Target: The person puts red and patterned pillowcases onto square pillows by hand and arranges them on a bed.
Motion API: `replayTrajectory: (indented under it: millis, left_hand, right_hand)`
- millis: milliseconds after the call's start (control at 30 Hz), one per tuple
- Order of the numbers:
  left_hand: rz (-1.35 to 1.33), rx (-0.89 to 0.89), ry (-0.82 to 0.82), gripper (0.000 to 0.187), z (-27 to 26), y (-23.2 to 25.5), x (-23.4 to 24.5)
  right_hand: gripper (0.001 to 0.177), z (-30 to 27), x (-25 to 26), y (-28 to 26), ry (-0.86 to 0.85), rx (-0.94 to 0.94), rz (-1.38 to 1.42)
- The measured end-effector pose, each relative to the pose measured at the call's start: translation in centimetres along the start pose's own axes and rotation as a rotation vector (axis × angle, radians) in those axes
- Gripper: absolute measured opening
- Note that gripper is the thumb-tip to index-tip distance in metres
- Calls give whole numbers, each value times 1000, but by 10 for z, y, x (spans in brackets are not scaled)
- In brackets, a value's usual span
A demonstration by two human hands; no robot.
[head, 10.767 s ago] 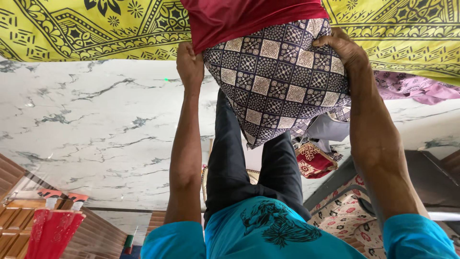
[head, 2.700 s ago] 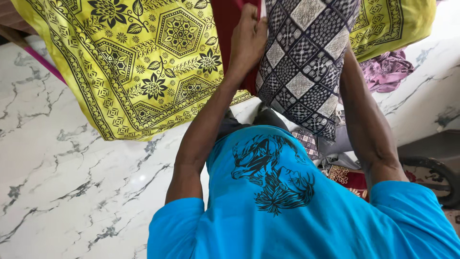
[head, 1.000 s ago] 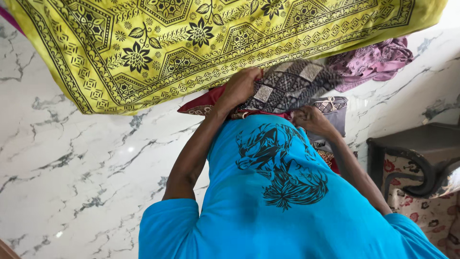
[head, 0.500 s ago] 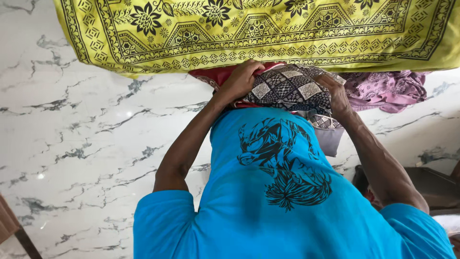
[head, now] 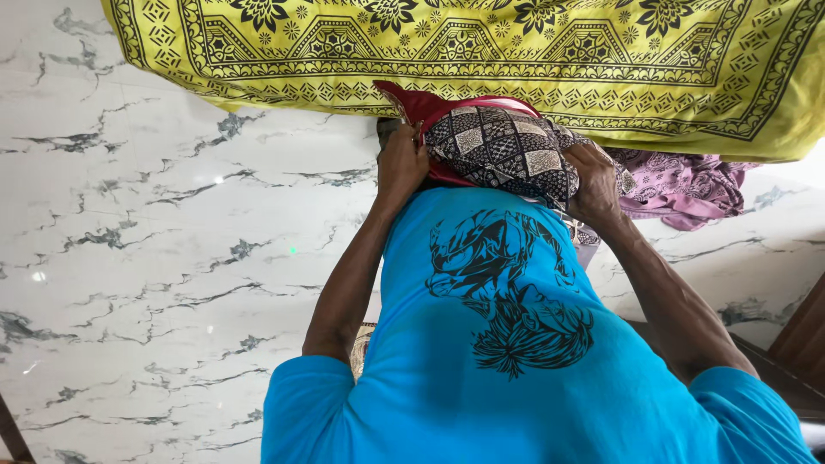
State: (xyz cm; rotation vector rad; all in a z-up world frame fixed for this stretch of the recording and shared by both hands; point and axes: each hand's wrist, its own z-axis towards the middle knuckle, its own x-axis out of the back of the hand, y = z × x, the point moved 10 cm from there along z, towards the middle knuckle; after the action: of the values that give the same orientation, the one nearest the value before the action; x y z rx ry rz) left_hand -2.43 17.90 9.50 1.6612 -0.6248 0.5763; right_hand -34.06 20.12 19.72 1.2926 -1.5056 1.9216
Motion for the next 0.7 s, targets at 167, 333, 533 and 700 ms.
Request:
replayTrajectory:
  millis: [167, 333, 533, 700]
  left_hand:
    - [-179, 69, -49, 19, -2, -9, -15]
    - [-491, -51, -102, 21, 4, 65, -11]
    - [-995, -6, -411, 14, -10, 117, -15]
    - [-864, -76, -73, 18, 4, 86, 44]
  right_hand:
    - [53, -4, -9, -1, -23, -87, -99]
    - [63, 30, -25, -20, -68, -95, -182]
    - [53, 74, -58, -26, -107, -146, -84]
    - [65, 80, -112, -36, -265, -100, -217]
